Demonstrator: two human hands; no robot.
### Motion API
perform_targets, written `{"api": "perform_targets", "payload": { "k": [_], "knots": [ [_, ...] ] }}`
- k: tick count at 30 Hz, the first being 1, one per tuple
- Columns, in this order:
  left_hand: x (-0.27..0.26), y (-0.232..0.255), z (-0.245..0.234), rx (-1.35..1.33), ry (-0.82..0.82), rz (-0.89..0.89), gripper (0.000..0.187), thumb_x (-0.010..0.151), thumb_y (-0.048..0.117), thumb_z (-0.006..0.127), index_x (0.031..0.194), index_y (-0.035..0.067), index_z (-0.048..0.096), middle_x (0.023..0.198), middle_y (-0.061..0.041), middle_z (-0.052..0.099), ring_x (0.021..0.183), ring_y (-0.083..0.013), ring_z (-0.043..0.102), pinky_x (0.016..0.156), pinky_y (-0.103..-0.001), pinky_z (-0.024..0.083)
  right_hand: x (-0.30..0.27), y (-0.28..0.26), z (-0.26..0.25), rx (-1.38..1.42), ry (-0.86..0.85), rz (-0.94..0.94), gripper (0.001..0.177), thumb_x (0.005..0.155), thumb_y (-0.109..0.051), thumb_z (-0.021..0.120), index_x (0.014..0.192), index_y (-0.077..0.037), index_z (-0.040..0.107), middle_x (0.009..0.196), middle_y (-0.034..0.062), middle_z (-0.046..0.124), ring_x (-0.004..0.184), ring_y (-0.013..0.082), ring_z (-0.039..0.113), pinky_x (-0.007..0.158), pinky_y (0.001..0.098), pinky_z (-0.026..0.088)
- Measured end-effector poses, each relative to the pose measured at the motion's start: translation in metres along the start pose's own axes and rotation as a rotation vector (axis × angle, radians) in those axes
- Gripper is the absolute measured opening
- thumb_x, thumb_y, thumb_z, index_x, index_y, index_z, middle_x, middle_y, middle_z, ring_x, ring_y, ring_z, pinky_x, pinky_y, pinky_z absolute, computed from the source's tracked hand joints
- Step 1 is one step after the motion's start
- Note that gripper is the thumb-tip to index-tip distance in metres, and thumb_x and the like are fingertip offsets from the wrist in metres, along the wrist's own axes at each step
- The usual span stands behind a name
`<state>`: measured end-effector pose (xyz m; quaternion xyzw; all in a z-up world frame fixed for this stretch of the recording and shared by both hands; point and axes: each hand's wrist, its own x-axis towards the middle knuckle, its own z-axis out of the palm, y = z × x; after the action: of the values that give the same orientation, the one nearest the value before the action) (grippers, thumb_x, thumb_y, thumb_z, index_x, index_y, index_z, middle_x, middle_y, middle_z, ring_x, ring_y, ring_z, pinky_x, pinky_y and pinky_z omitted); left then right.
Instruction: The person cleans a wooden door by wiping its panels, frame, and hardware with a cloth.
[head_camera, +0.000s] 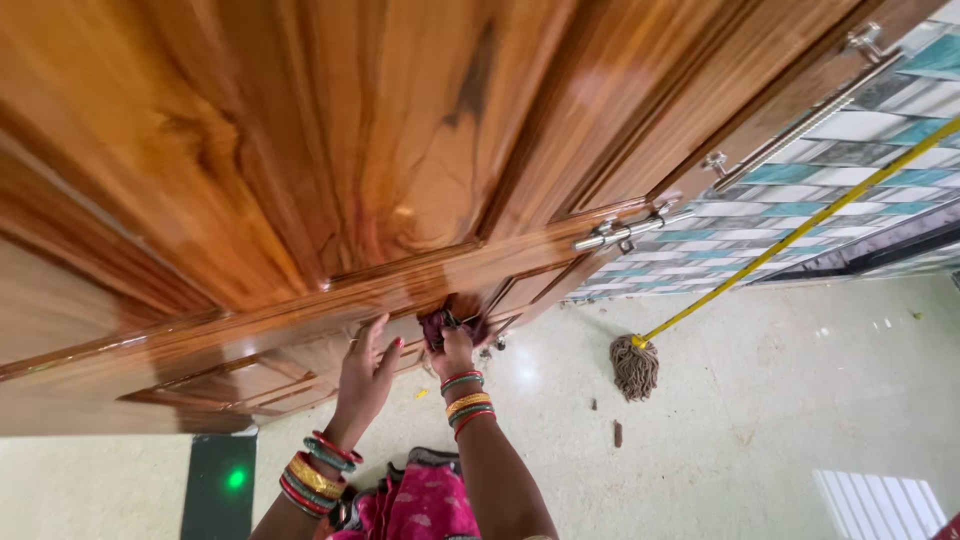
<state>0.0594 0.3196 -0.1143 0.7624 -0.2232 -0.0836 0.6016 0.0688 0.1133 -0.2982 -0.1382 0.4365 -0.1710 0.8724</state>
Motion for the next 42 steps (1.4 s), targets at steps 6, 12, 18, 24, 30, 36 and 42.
{"api": "perform_targets", "payload": {
  "k": [6, 12, 18, 24, 30, 36, 42],
  "knots": [
    [0.015, 0.039, 0.055, 0.693, 0.194, 0.309, 0.054, 0.100, 0.034, 0.062, 0.145, 0.006, 0.053, 0.150, -0.017, 0.042, 0.142, -0.0370, 0.039, 0.117, -0.057, 0.034, -0.002, -0.166, 0.009, 0.044, -0.163, -0.827, 0.024, 0.100, 0.001, 0.059, 0.123, -0.004, 0.057, 0.103, 0.0063, 0.066, 0.082, 0.0173, 0.068, 0.070, 0.0318, 0.062],
    [0.055, 0.037, 0.134, 0.998, 0.270, 0.464, 0.059, 0.101, 0.045, 0.060, 0.153, 0.019, 0.052, 0.169, -0.018, 0.011, 0.155, -0.0459, 0.008, 0.123, -0.071, 0.013, 0.030, -0.245, 0.002, 0.005, 0.054, -0.681, 0.028, 0.105, -0.007, 0.051, 0.133, -0.011, 0.049, 0.114, 0.0070, 0.062, 0.093, 0.0201, 0.063, 0.071, 0.0324, 0.052],
    [0.092, -0.021, 0.220, 1.150, 0.357, 0.504, 0.068, 0.105, 0.056, 0.060, 0.164, 0.026, 0.043, 0.172, -0.017, -0.018, 0.154, -0.0510, -0.022, 0.119, -0.079, -0.001, 0.039, -0.279, -0.036, -0.046, -0.025, -0.323, 0.043, 0.095, -0.014, 0.040, 0.137, -0.018, 0.048, 0.126, 0.0042, 0.060, 0.103, 0.0228, 0.063, 0.073, 0.0446, 0.061],
    [0.101, -0.069, 0.249, 1.194, 0.457, 0.465, 0.091, 0.103, 0.064, 0.062, 0.172, 0.026, 0.016, 0.172, -0.019, -0.028, 0.156, -0.0542, -0.024, 0.119, -0.084, -0.003, 0.087, -0.384, -0.052, 0.065, 0.002, -0.700, 0.040, 0.101, -0.016, 0.048, 0.140, -0.011, 0.048, 0.128, 0.0173, 0.060, 0.107, 0.0336, 0.062, 0.082, 0.0488, 0.054],
    [0.099, -0.098, 0.267, 1.215, 0.426, 0.469, 0.095, 0.101, 0.064, 0.063, 0.169, 0.025, 0.010, 0.173, -0.020, -0.027, 0.155, -0.0551, -0.024, 0.119, -0.086, -0.004, 0.142, -0.305, -0.101, 0.021, 0.163, -0.024, 0.034, 0.100, -0.024, 0.048, 0.133, -0.014, 0.052, 0.135, 0.0137, 0.058, 0.109, 0.0289, 0.061, 0.088, 0.0549, 0.052],
    [0.082, -0.113, 0.237, 1.444, 0.288, 0.500, 0.062, 0.100, 0.047, 0.067, 0.158, 0.034, 0.048, 0.175, -0.012, -0.010, 0.159, -0.0457, -0.017, 0.124, -0.071, -0.007, 0.085, -0.319, -0.051, 0.134, -0.014, -0.362, 0.033, 0.099, -0.024, 0.043, 0.129, -0.017, 0.054, 0.123, 0.0061, 0.063, 0.102, 0.0235, 0.064, 0.081, 0.0426, 0.055],
    [0.074, -0.120, 0.227, 1.443, 0.159, 0.532, 0.061, 0.103, 0.044, 0.063, 0.161, 0.035, 0.048, 0.175, -0.007, -0.003, 0.160, -0.0380, -0.013, 0.126, -0.066, -0.008, 0.086, -0.379, -0.039, 0.013, 0.073, -0.958, 0.049, 0.096, -0.002, 0.045, 0.144, -0.009, 0.038, 0.130, 0.0072, 0.056, 0.108, 0.0179, 0.061, 0.088, 0.0325, 0.057]
  ]
}}
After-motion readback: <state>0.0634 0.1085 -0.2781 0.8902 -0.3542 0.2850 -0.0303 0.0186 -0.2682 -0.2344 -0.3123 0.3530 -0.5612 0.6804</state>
